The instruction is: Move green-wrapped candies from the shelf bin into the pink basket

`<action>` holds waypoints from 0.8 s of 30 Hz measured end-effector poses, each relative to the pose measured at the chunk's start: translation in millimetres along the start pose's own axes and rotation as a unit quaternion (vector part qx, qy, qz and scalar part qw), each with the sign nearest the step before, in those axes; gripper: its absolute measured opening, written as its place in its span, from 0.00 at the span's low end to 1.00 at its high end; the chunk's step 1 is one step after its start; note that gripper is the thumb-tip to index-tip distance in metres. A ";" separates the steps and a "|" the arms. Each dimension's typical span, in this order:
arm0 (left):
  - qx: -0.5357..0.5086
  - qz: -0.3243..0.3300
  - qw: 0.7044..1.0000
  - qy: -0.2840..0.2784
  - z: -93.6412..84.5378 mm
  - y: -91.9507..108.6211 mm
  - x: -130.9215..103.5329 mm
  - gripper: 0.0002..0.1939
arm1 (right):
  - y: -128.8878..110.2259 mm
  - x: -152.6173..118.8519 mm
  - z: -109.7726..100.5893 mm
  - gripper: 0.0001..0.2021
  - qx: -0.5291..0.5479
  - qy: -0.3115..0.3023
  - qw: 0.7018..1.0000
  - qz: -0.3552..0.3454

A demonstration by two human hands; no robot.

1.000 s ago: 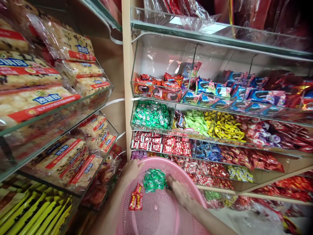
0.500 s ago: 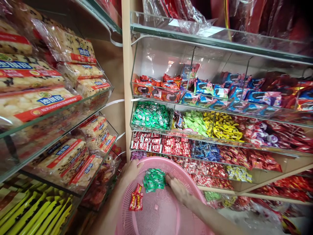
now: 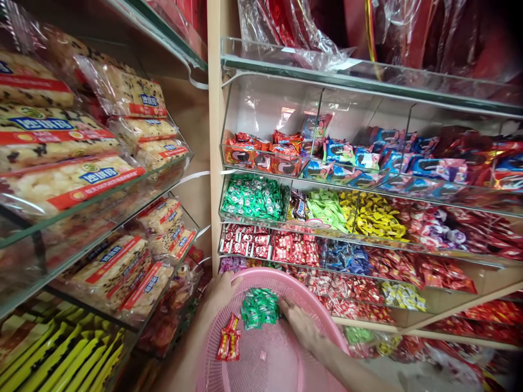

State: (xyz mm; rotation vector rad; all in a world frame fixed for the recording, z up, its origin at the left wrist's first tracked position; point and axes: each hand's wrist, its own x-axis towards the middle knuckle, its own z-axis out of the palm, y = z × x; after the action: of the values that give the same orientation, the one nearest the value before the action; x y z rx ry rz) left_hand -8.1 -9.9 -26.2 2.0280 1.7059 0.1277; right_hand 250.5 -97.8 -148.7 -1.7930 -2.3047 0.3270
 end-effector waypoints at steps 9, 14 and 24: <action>0.014 -0.018 1.000 -0.007 -0.2 -2.7 0.1 0.22 | -12.2 6.7 -16.5 0.20 -0.020 -0.009 1.000 0.017; -0.008 -0.009 1.000 0.000 3.6 -8.5 5.0 0.22 | -24.4 25.5 -67.7 0.10 -0.061 0.019 0.998 0.008; -0.016 -0.009 1.000 0.006 -5.8 -2.1 1.7 0.22 | -35.9 37.7 -79.1 0.08 -0.094 -0.094 0.989 0.057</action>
State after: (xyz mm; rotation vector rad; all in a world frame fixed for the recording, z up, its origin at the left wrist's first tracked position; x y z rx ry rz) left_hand -11.8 -6.3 -22.4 1.9904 1.7184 0.1602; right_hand 231.4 -65.9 -61.6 -2.0736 -2.4356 0.3184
